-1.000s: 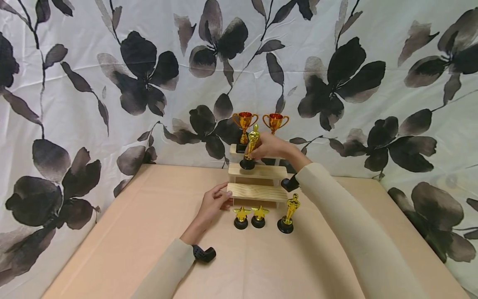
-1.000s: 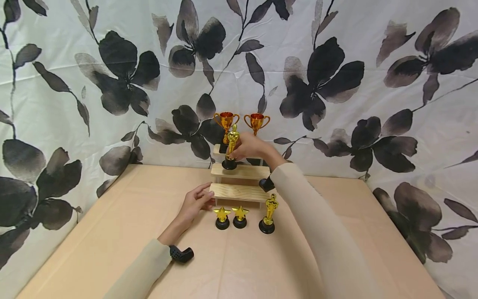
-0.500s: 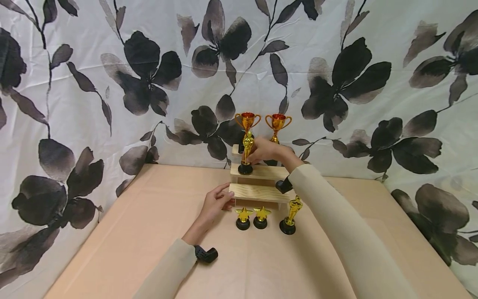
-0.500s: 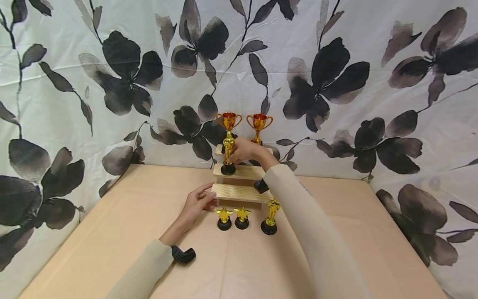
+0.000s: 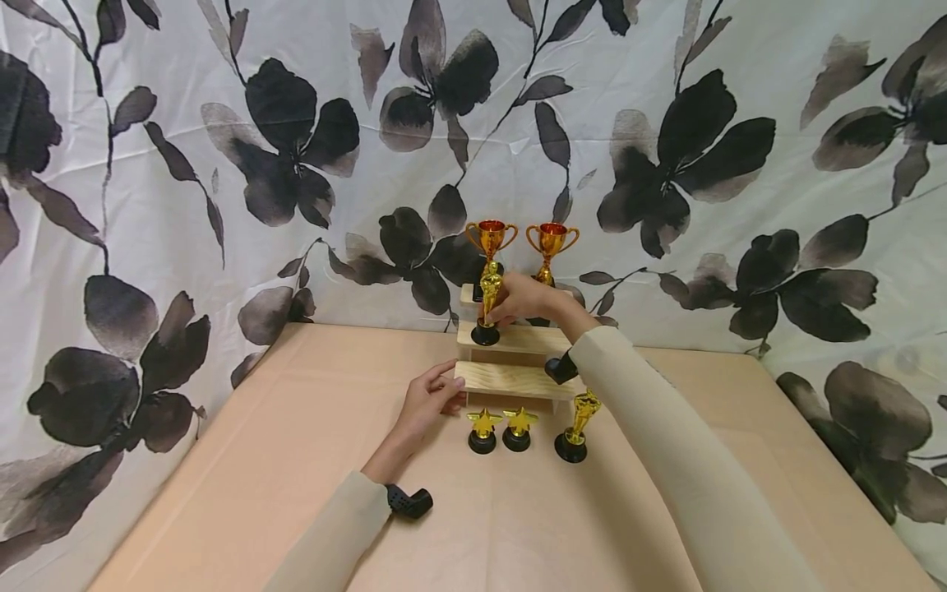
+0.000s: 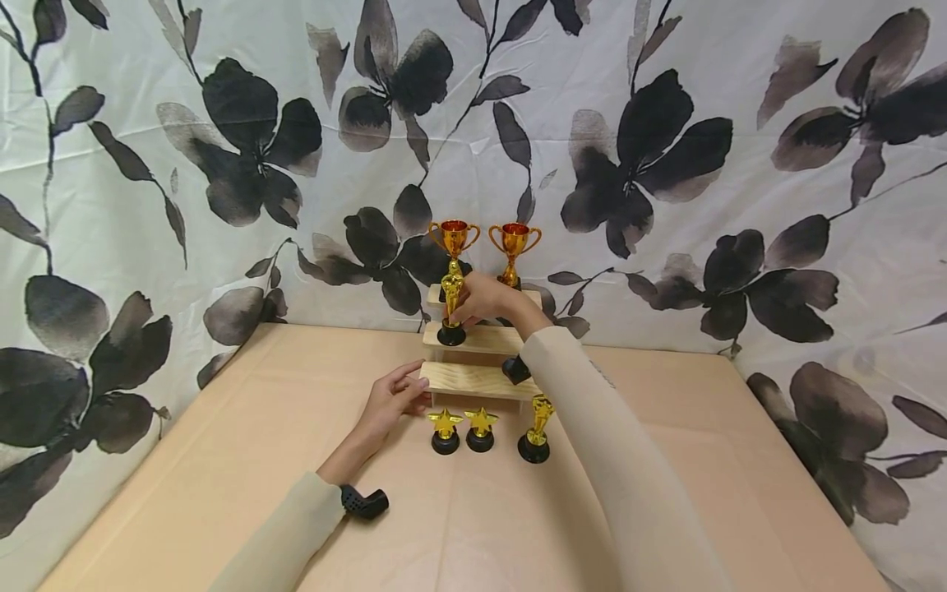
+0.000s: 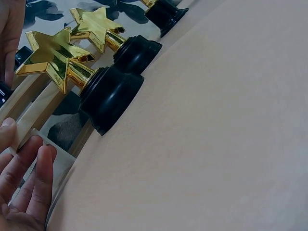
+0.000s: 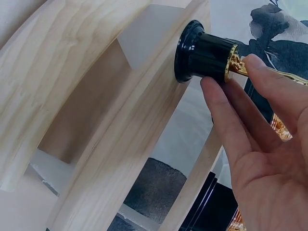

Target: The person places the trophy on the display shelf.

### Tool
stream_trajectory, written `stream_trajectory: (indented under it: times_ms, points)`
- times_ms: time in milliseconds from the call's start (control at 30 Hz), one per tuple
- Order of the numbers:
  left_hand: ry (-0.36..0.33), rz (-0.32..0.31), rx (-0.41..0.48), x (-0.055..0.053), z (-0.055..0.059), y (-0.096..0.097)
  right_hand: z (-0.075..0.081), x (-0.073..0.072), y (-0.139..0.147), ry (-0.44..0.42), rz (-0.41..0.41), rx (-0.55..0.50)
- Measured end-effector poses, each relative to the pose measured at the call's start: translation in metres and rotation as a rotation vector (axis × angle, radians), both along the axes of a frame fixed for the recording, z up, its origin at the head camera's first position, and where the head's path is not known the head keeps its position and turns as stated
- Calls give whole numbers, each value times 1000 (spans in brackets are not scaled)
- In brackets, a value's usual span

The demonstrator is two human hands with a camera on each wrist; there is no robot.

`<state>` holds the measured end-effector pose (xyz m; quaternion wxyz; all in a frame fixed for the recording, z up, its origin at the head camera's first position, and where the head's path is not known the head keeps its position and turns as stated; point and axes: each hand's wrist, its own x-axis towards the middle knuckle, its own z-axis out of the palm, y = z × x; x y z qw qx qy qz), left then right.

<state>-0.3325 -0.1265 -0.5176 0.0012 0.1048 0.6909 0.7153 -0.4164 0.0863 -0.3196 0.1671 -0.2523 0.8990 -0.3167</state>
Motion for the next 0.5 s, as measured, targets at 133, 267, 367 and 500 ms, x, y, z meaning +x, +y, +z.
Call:
stream_trajectory:
  times_ms: [133,267,367,500]
  points:
    - [-1,-1,9,1,1,0,0,1,0,46,8,31]
    - [-1,-2,16,1,1,-1,-2,3,0,86,0,63]
    - [3,-2,12,1,0,-1,-3,3,0,101,-20,90]
    - [4,-3,3,2,0,-2,-4,5,0,114,-35,124]
